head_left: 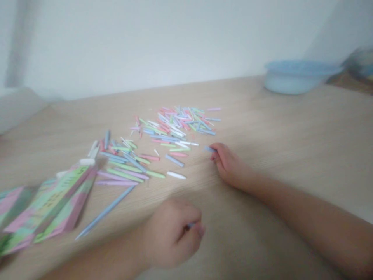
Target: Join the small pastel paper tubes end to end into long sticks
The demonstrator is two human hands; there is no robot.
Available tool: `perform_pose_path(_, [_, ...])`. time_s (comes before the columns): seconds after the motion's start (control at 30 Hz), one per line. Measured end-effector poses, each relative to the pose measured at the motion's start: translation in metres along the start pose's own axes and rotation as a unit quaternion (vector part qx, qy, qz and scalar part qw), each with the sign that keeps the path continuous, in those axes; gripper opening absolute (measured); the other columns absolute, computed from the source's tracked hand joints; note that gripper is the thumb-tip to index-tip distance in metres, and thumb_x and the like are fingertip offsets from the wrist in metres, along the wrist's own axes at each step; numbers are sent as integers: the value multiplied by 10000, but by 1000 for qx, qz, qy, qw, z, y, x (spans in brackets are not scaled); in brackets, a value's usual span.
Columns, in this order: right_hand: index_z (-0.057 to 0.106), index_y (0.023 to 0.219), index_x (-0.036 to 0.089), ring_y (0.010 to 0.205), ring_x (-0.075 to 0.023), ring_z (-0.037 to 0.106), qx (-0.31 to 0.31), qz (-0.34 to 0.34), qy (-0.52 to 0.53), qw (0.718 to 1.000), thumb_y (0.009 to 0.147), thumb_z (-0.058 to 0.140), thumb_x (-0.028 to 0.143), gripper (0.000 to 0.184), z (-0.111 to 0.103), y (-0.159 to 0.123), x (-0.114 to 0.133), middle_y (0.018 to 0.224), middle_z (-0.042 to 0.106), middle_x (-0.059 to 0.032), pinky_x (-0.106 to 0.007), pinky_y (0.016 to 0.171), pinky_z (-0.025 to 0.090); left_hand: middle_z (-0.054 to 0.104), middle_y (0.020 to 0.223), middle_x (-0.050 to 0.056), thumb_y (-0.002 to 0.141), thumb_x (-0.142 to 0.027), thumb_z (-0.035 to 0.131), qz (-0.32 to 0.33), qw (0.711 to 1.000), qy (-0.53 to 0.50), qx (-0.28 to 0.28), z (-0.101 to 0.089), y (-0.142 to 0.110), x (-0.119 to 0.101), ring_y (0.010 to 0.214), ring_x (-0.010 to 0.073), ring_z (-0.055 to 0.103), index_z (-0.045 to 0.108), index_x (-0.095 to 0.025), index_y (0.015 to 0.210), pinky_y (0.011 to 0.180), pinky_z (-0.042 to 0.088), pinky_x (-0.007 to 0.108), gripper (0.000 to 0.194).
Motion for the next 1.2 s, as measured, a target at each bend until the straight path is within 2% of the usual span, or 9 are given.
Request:
perform_pose_path(0.13, [495,1115,215,733,-216,608,-56,48,-13,997,1069,443,422,218,-25,5,-8,923,664,-80,-334,663,469,389,612,-31,963,-281,487,-13,1000,18,6,2,1,1,593,153,394,340,-223,681,591,246,334,324])
perform_pose_path(0.3, [432,764,257,580,-182,465,-64,158,-108,979,1009,510,516,364,-57,19,-37,627,518,11,-312,558,291,395,607,-31,950,-290,500,-9,999,29,15,3,1,1,591,154,379,355,-223,677,593,251,334,316])
perform_pose_path(0.5, [412,602,253,538,-175,439,-48,212,-146,965,1010,463,481,470,-55,29,-87,534,465,7,-318,545,274,407,602,-32,902,-260,527,0,999,40,15,5,1,1,583,151,376,362,-221,671,575,239,331,287])
perform_pose_path(0.63, [567,654,237,611,-198,560,-15,178,-157,971,989,534,512,434,-40,28,-89,623,623,-28,-310,578,354,428,587,-29,891,-279,545,0,998,63,18,9,3,3,572,153,374,378,-222,664,571,232,337,287])
perform_pose_path(0.77, [725,908,214,953,-249,716,16,92,-153,984,1006,558,435,294,-27,26,-77,1041,796,-102,-335,833,514,468,581,-25,890,-314,566,-4,997,79,20,11,3,3,568,153,384,406,-221,661,569,235,340,294])
perform_pose_path(0.83, [726,904,196,1130,-279,697,31,38,-155,987,1011,560,372,264,-22,26,-70,1230,770,-148,-386,1002,505,483,578,-26,896,-335,575,-6,996,85,20,12,3,3,565,151,391,423,-221,663,567,244,336,300])
perform_pose_path(0.93, [739,930,187,1290,-301,635,62,-37,-153,986,1024,543,309,249,-14,29,-57,1363,722,-165,-449,1154,433,512,567,-28,904,-357,581,-17,995,91,21,14,4,3,549,143,398,454,-221,660,556,257,324,307])
perform_pose_path(1.07, [748,1024,201,1306,-269,632,95,-90,-143,981,1032,552,296,218,9,46,-32,1365,730,-132,-417,1175,426,539,548,-29,897,-381,590,-29,994,105,32,15,6,2,524,134,404,487,-219,651,544,274,315,312])
perform_pose_path(1.2, [720,1085,192,1239,-255,656,72,-56,-143,986,1052,526,307,228,37,80,-13,1331,734,-136,-373,1087,472,593,564,-19,905,-414,589,-52,988,133,63,13,10,-4,523,127,460,533,-213,644,540,309,296,334])
Point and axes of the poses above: each hand's wrist, its own y-axis towards the middle knuckle, its own z-axis out of the palm, x = y × z, the point moved 2 cm from there along y, towards the middle knuckle
